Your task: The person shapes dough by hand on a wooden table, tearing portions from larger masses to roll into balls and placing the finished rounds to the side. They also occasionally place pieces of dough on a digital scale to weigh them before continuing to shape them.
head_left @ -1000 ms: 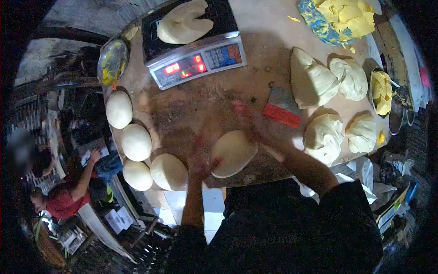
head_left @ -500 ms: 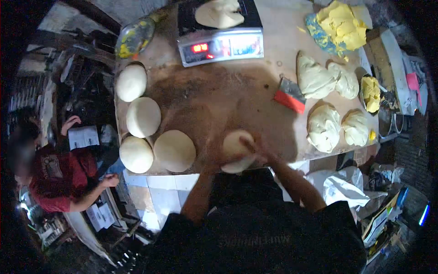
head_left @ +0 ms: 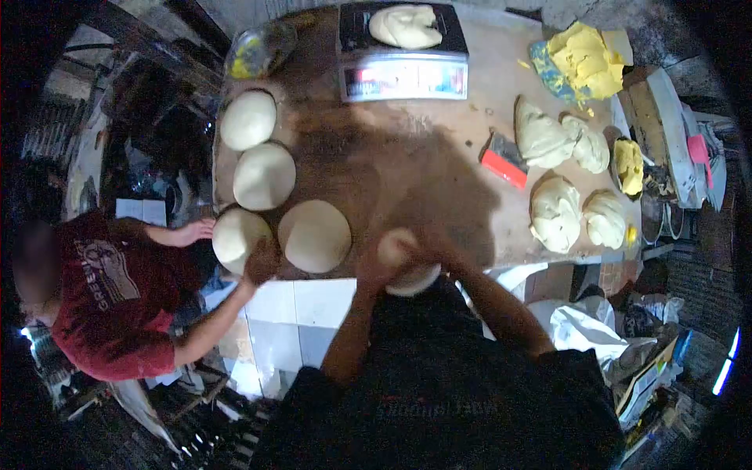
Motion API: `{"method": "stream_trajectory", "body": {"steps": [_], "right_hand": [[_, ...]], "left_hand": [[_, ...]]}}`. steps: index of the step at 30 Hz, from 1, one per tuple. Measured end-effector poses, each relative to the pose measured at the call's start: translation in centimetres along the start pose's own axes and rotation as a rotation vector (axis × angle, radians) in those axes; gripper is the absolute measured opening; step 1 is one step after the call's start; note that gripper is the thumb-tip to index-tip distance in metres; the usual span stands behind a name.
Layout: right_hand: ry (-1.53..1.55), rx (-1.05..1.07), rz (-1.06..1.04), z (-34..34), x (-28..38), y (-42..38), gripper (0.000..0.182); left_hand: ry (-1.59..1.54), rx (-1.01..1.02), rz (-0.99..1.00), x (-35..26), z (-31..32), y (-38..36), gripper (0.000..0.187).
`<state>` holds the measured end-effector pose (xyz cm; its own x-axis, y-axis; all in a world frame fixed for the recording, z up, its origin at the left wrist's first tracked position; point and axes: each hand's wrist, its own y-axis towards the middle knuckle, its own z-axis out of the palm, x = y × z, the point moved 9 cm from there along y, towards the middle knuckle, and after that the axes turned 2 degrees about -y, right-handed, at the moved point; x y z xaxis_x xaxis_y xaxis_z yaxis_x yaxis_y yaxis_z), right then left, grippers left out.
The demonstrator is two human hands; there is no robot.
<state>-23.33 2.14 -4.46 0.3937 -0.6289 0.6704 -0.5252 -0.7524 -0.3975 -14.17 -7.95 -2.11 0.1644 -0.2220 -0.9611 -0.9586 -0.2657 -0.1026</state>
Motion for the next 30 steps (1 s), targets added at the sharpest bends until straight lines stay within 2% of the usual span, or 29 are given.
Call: {"method": "stream_trajectory", "body": {"steps": [1, 2, 3, 5, 6, 8, 9, 11, 12, 13, 14, 15, 16, 17, 19, 20, 21, 22, 23, 24, 25, 26, 27, 28, 29, 30], "right_hand": [[-0.240, -0.052, -0.124, 1.1, 0.4, -0.4, 0.054], [-0.470, -0.093, -0.235, 2.2, 1.1, -1.2, 0.050], [-0.454, -0.086, -0.227, 2.3, 1.3, -1.2, 0.050], [-0.040, 0.065, -0.085, 2.0, 0.0, 0.4, 0.041], [-0.033, 0.059, -0.088, 1.2, 0.2, 0.6, 0.041], [0.088, -0.294, 0.177, -4.0, -2.4, -0.6, 0.038], [0.087, -0.291, 0.175, -5.3, -2.3, -1.5, 0.038], [0.236, -0.139, 0.393, -5.3, -4.3, -4.7, 0.040], [0.404, -0.295, 0.194, -2.1, -6.5, -5.1, 0.045], [0.568, -0.450, -0.013, 0.7, -8.7, -5.3, 0.049], [0.571, -0.451, -0.028, 0.7, -7.8, -4.8, 0.049], [0.604, -0.402, 0.204, 1.7, -7.9, -4.3, 0.043], [0.631, -0.345, 0.438, 2.7, -8.9, -4.4, 0.041], [0.636, -0.336, 0.434, 2.6, -9.5, -4.3, 0.041], [0.812, -0.326, 0.281, 4.3, -10.2, -2.6, 0.040], [0.897, -0.332, 0.182, 4.0, -10.7, -0.1, 0.040], [0.972, -0.342, 0.075, 2.4, -11.2, 2.7, 0.039], [1.039, -0.348, -0.025, 0.2, -12.0, 4.7, 0.039], [1.035, -0.341, -0.032, -3.8, -13.5, 5.1, 0.039], [0.956, -0.059, -0.171, -7.7, -12.9, 4.8, 0.041], [0.870, 0.216, -0.301, -8.9, -11.9, 3.6, 0.046], [0.878, 0.214, -0.301, -6.5, -13.1, 3.5, 0.046], [0.766, -0.106, -0.274, -3.8, -16.3, 4.5, 0.043], [0.638, -0.423, -0.245, -3.8, -18.1, 5.0, 0.040], [0.637, -0.426, -0.254, -6.3, -16.2, 5.0, 0.040], [0.426, -0.542, -0.248, -11.1, -12.8, 3.0, 0.040]], "left_hand": [[-0.236, 0.134, 0.101, 0.7, 1.8, -1.2, 0.080], [0.173, -0.058, -0.199, 0.7, -0.5, -3.5, 0.089], [0.180, -0.046, -0.213, 0.7, -0.6, -3.9, 0.089], [0.316, -0.137, -0.090, -0.4, -1.8, -3.7, 0.100], [0.325, -0.134, -0.087, -1.4, -2.4, -3.5, 0.100], [0.177, -0.237, -0.259, -1.7, -4.4, -4.1, 0.107], [0.177, -0.240, -0.262, -0.5, -3.7, -4.4, 0.107], [-0.036, -0.308, -0.322, 3.0, -2.2, -5.9, 0.103], [0.008, -0.405, -0.180, -0.2, -1.7, -5.5, 0.096], [0.014, -0.415, -0.172, 0.0, -0.6, -4.5, 0.096], [-0.243, -0.424, -0.275, 2.3, 1.0, -3.6, 0.090], [-0.502, -0.425, -0.377, 4.0, 2.4, -3.1, 0.083], [-0.497, -0.431, -0.373, 2.6, 2.2, -1.5, 0.083], [-0.497, -0.373, -0.391, 0.0, 2.1, 1.0, 0.076], [-0.481, -0.264, -0.449, -4.2, 1.9, 3.3, 0.062], [-0.483, -0.341, -0.435, -2.5, 2.0, 3.5, 0.059], [-0.472, -0.355, -0.415, -3.4, 2.1, 4.6, 0.059], [-0.502, -0.425, -0.295, -5.1, 2.1, 5.7, 0.062], [-0.533, -0.491, -0.183, -6.7, 2.5, 6.2, 0.065], [-0.562, -0.554, -0.075, -8.0, 2.9, 6.2, 0.067], [-0.558, -0.555, -0.079, -7.6, 4.0, 5.9, 0.067], [-0.426, -0.535, -0.127, -6.1, 5.1, 5.5, 0.072], [-0.292, -0.513, -0.168, -4.4, 6.0, 5.3, 0.076], [-0.287, -0.511, -0.159, -2.0, 6.0, 4.9, 0.076], [-0.241, -0.516, -0.108, 0.6, 5.3, 4.3, 0.074], [-0.197, -0.524, -0.068, 1.6, 4.4, 3.7, 0.072]]}}
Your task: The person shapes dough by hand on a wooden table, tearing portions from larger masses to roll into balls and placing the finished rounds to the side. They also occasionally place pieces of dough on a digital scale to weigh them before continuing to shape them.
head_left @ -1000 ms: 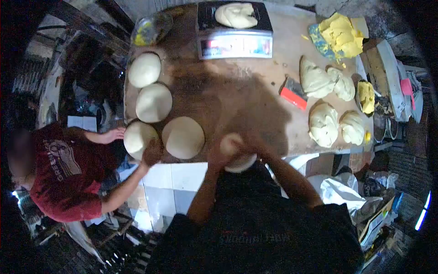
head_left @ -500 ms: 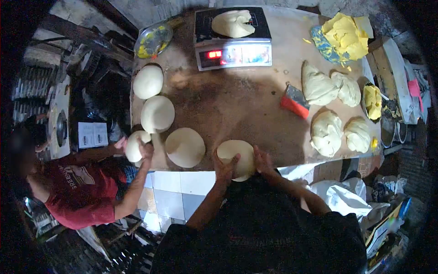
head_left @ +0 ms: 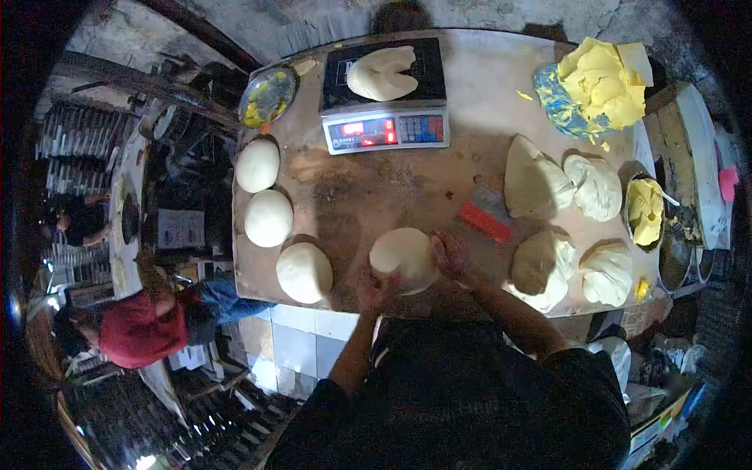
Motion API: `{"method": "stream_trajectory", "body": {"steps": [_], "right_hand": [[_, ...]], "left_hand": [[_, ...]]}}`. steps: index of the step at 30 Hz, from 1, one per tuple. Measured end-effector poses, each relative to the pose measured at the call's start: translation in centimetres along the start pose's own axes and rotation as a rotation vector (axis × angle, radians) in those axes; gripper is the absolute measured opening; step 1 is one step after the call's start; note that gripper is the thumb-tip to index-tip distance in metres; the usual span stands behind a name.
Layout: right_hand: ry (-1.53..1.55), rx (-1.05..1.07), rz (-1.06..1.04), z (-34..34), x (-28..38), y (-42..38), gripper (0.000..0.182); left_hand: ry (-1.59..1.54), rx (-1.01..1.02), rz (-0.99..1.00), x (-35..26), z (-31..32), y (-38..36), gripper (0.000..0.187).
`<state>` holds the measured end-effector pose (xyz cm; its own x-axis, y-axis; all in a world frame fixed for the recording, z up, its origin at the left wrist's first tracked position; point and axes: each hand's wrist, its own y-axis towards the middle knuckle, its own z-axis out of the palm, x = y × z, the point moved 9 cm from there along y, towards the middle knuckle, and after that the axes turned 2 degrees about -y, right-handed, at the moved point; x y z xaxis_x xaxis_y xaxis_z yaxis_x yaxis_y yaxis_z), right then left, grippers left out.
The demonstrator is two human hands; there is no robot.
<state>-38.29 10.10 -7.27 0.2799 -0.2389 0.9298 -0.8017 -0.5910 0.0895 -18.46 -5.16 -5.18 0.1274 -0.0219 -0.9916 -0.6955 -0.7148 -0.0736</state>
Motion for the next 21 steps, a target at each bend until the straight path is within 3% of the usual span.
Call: {"method": "stream_trajectory", "body": {"steps": [1, 2, 3, 4, 6, 7, 11, 13, 14, 16, 17, 19, 21], "right_hand": [[-0.208, -0.067, -0.062, -2.0, 3.6, 0.4, 0.041], [-0.199, -0.047, -0.056, -2.1, 3.7, 1.6, 0.041], [-0.168, 0.177, -0.079, 0.1, 3.6, 4.4, 0.042], [-0.134, 0.398, -0.105, 2.5, 3.6, 6.1, 0.044], [-0.105, 0.503, -0.183, 9.0, -1.8, 6.6, 0.045], [-0.093, 0.598, -0.251, 11.8, -3.3, 6.0, 0.045], [-0.231, 0.832, -0.175, 9.1, 2.3, 1.9, 0.047], [-0.552, 1.037, -0.300, 9.1, 3.5, -1.8, 0.048], [-0.556, 1.037, -0.305, 9.1, 5.5, 0.2, 0.048], [-0.257, 1.530, 0.895, 8.5, 3.9, -0.6, 0.047], [-0.264, 1.531, 0.895, 7.7, 3.9, -1.8, 0.047], [-0.392, 0.534, -0.021, 2.5, 7.4, 4.6, 0.039], [0.985, 0.607, 0.280, 2.5, -2.2, 2.9, 0.035]], "left_hand": [[0.006, -0.011, -0.015, -1.5, -1.1, 0.6, 0.072], [0.333, -0.008, 0.094, -6.0, -1.7, 2.4, 0.071], [0.661, -0.005, 0.212, -9.2, -1.3, 4.3, 0.071], [0.674, -0.020, 0.209, -9.8, -0.8, 5.7, 0.071], [0.163, 0.255, -0.124, -6.8, 2.5, 7.1, 0.074], [0.173, 0.247, -0.129, -5.8, 2.3, 6.5, 0.074], [0.018, 0.132, -0.394, 4.5, 1.2, -0.7, 0.094], [0.208, 0.208, -0.133, -0.6, 2.3, -3.0, 0.092], [0.226, 0.223, -0.188, 2.3, 1.8, -4.7, 0.095], [0.220, 0.160, -0.163, -1.1, 1.9, -4.4, 0.094], [0.217, 0.099, -0.143, -2.4, 1.4, -4.4, 0.094], [0.385, 0.125, -0.125, -1.1, -0.5, -4.4, 0.090], [-0.380, 0.183, -0.366, 2.8, -1.0, -6.4, 0.087]]}}
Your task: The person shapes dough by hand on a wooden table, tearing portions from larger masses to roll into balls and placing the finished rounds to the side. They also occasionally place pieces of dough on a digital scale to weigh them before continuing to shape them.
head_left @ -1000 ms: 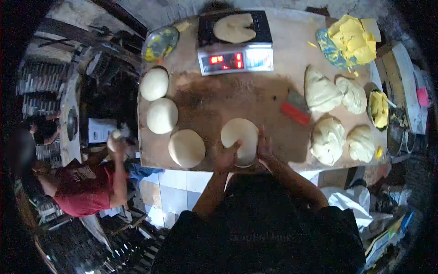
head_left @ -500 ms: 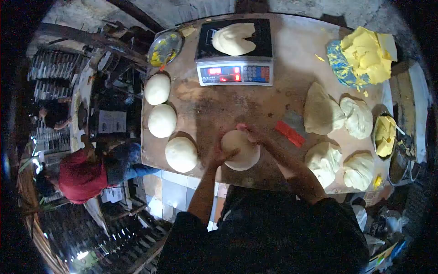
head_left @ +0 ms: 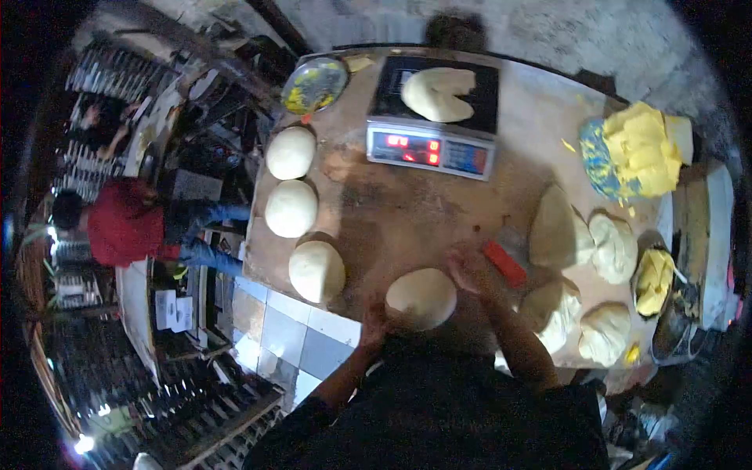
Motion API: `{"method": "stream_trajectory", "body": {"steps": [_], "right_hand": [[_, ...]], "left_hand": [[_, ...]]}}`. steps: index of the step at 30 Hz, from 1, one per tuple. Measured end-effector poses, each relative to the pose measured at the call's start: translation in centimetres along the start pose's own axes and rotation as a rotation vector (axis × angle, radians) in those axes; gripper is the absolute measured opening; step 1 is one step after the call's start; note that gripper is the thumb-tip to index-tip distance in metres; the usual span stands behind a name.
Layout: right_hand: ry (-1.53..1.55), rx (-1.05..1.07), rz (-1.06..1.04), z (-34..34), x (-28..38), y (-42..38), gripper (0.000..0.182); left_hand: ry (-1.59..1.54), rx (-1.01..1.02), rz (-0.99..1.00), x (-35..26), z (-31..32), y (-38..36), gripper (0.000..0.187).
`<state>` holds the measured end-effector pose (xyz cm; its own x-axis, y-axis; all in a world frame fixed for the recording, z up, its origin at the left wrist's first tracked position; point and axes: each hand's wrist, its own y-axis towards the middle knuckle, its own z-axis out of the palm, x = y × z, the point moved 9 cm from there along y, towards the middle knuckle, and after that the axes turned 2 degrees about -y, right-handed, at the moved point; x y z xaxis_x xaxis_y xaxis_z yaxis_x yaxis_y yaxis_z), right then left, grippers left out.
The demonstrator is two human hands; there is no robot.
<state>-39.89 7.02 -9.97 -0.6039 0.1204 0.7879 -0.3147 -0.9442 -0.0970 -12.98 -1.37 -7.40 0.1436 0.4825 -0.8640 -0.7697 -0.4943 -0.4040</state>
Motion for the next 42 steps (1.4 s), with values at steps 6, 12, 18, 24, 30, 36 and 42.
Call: {"method": "stream_trajectory", "body": {"steps": [6, 12, 18, 24, 30, 36, 42], "right_hand": [[-1.552, -0.288, -0.068, -1.7, -8.9, -5.3, 0.049], [-0.283, -0.672, 0.290, 4.2, -5.4, -1.0, 0.072], [-0.231, -0.591, 0.135, 31.7, -2.7, 12.3, 0.037], [-0.895, -0.194, -0.002, 43.6, -11.0, 26.7, 0.058], [-1.295, -0.075, -0.284, 39.7, -15.5, 25.2, 0.048], [-1.106, -0.441, -0.389, 28.8, -0.5, 8.8, 0.035], [-1.370, -0.997, 0.087, 15.0, 5.0, -14.9, 0.022]], "left_hand": [[-0.123, -0.016, -0.003, -5.6, 7.0, 3.8, 0.090], [-0.345, 0.042, -0.107, -6.0, 1.1, 4.3, 0.093], [-0.052, -0.316, 0.177, -23.4, -17.8, -4.1, 0.082], [-0.163, -0.673, 0.549, -25.1, -35.2, -6.3, 0.063], [0.655, -0.817, 0.000, -18.3, -43.3, -3.9, 0.088], [1.041, -0.834, 0.723, -25.8, -35.4, -3.6, 0.077], [1.712, -0.246, 0.458, -19.9, -41.6, 5.8, 0.080]]}}
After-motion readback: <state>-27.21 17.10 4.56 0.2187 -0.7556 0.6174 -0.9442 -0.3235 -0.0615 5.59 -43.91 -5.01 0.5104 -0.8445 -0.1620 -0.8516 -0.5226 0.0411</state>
